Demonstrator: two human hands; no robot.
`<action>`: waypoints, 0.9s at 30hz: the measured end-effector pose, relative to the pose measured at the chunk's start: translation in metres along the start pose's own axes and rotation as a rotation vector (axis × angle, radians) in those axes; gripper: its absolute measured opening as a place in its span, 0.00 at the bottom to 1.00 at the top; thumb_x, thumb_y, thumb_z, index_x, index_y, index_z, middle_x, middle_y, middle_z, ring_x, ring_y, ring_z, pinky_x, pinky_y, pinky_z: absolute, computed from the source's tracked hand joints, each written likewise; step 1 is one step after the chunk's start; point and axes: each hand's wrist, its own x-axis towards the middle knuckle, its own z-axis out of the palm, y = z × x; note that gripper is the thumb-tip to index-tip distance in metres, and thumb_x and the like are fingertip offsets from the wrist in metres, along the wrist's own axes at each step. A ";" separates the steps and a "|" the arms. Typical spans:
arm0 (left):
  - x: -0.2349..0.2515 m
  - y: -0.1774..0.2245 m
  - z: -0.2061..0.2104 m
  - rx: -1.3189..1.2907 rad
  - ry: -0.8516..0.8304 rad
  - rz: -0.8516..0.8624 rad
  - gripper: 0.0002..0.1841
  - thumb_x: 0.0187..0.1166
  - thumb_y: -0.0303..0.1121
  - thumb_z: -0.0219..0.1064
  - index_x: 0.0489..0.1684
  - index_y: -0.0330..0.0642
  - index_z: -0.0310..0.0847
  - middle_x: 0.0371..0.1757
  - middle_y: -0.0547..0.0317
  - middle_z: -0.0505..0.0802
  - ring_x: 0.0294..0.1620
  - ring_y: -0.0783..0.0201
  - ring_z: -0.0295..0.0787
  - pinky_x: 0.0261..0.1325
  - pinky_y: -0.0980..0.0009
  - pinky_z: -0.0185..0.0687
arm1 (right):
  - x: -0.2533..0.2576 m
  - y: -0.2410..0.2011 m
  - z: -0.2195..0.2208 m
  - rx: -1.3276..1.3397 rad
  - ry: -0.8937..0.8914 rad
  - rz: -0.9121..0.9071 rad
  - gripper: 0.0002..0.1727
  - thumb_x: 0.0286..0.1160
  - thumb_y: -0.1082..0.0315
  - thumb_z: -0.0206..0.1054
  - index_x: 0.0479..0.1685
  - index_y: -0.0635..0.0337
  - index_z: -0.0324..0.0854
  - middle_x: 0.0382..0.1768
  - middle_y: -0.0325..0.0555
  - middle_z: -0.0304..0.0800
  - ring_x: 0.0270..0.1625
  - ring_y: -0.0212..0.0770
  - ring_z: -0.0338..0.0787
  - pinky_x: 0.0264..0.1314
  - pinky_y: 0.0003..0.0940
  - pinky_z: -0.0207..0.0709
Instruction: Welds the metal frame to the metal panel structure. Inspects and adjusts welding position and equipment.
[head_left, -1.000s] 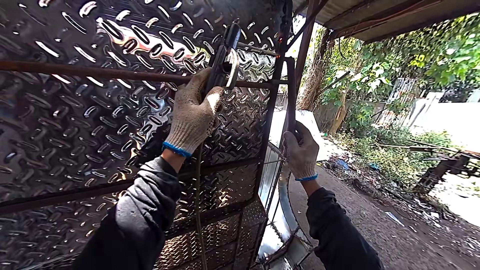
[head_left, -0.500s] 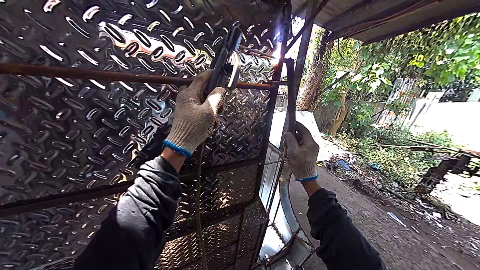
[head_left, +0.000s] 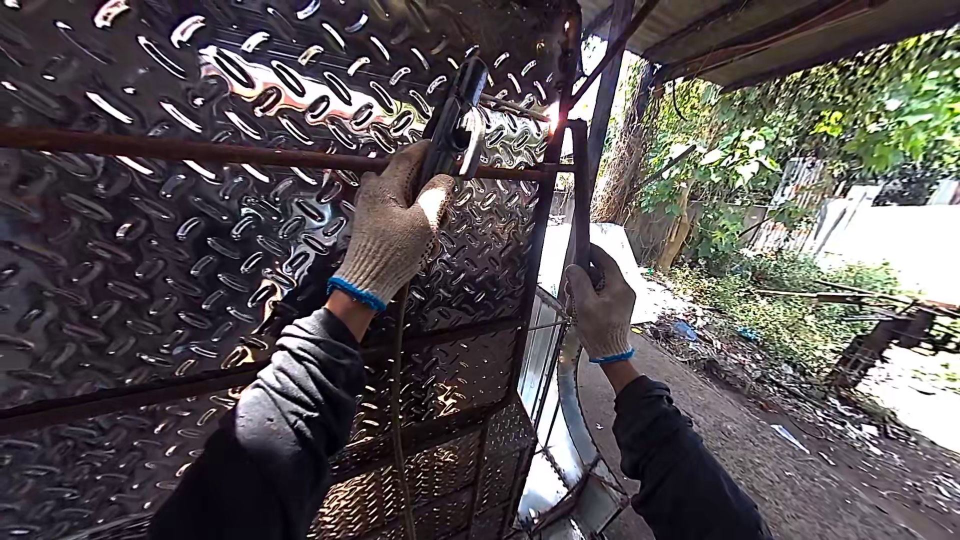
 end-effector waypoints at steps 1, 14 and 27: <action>0.000 0.000 0.000 -0.010 -0.003 -0.001 0.24 0.89 0.43 0.60 0.84 0.56 0.71 0.33 0.57 0.91 0.16 0.61 0.84 0.12 0.64 0.83 | 0.000 0.000 0.000 0.002 0.000 0.001 0.23 0.78 0.59 0.67 0.70 0.58 0.82 0.27 0.40 0.89 0.21 0.34 0.85 0.23 0.36 0.84; -0.006 -0.006 0.000 -0.107 0.056 0.040 0.25 0.90 0.40 0.59 0.86 0.53 0.68 0.37 0.56 0.92 0.18 0.61 0.86 0.15 0.65 0.86 | -0.002 0.003 0.000 0.002 -0.004 -0.002 0.24 0.78 0.58 0.67 0.71 0.57 0.81 0.27 0.41 0.89 0.19 0.36 0.85 0.22 0.38 0.84; -0.004 -0.004 0.003 -0.008 0.036 0.050 0.24 0.88 0.41 0.60 0.83 0.54 0.71 0.36 0.57 0.91 0.17 0.63 0.85 0.14 0.64 0.84 | -0.001 0.003 0.000 -0.019 -0.001 -0.020 0.24 0.77 0.58 0.68 0.71 0.57 0.81 0.28 0.41 0.89 0.20 0.34 0.85 0.22 0.36 0.84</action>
